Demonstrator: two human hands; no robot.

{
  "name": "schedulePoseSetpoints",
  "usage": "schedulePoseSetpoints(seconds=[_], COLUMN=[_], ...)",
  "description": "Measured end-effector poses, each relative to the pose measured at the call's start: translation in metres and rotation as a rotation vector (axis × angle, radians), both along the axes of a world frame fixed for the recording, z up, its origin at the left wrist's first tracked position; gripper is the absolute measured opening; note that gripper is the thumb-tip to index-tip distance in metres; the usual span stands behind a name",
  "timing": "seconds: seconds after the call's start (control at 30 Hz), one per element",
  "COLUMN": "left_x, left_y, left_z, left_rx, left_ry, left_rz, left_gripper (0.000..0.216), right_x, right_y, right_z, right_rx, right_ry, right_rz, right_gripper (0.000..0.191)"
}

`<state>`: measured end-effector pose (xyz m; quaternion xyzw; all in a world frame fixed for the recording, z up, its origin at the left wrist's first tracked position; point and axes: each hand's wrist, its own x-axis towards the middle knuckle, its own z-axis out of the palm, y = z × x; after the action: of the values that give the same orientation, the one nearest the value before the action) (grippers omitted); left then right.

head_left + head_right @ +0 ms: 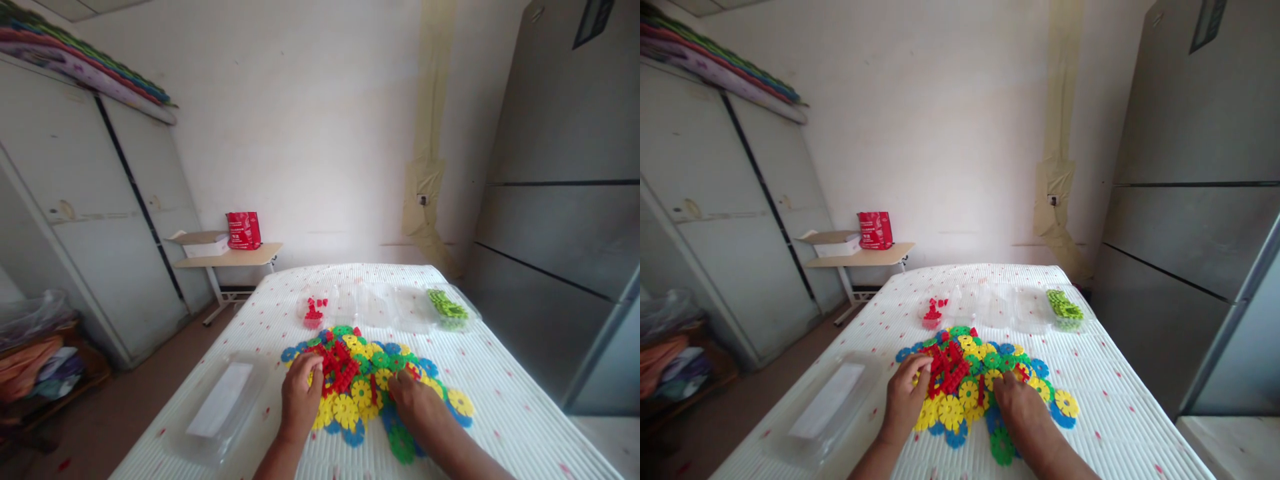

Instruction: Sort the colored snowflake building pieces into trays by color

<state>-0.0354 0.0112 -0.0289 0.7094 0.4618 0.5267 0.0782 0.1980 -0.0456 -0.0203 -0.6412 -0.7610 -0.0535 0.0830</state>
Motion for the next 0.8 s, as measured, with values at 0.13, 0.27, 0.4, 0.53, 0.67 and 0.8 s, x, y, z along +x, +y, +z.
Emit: schedulePoseSetpoints(seconds=[0.13,0.27,0.4,0.53,0.67,0.8], left_x=[0.005,0.008,-0.006,-0.025,-0.031,-0.028], left_y=[-0.002,0.0,0.008,0.016,0.02,0.022], left_z=[0.003,0.005,0.004,0.0,-0.007,-0.013], left_rx=[-0.134,-0.311,-0.31,-0.262,-0.234,-0.214], left_ry=[-0.169,-0.421,-0.489,-0.439,-0.377,-0.325], left_rz=[-0.04,-0.115,0.01,0.184,0.232,0.17], left_gripper=[0.022,0.027,0.029,0.029,0.027,0.025], right_x=[-0.002,-0.014,-0.038,-0.063,-0.076,-0.077], right_y=[0.002,0.013,0.051,0.097,0.115,0.122], right_z=[0.023,0.054,0.072,0.084,0.094,0.099], right_rx=[-0.025,-0.053,-0.129,-0.116,-0.072,-0.032], right_ry=[0.192,0.374,0.423,0.446,0.494,0.54], right_rz=[0.052,0.165,0.21,0.189,0.221,0.237], right_gripper=[0.022,0.016,0.013,0.008,0.031,0.032])
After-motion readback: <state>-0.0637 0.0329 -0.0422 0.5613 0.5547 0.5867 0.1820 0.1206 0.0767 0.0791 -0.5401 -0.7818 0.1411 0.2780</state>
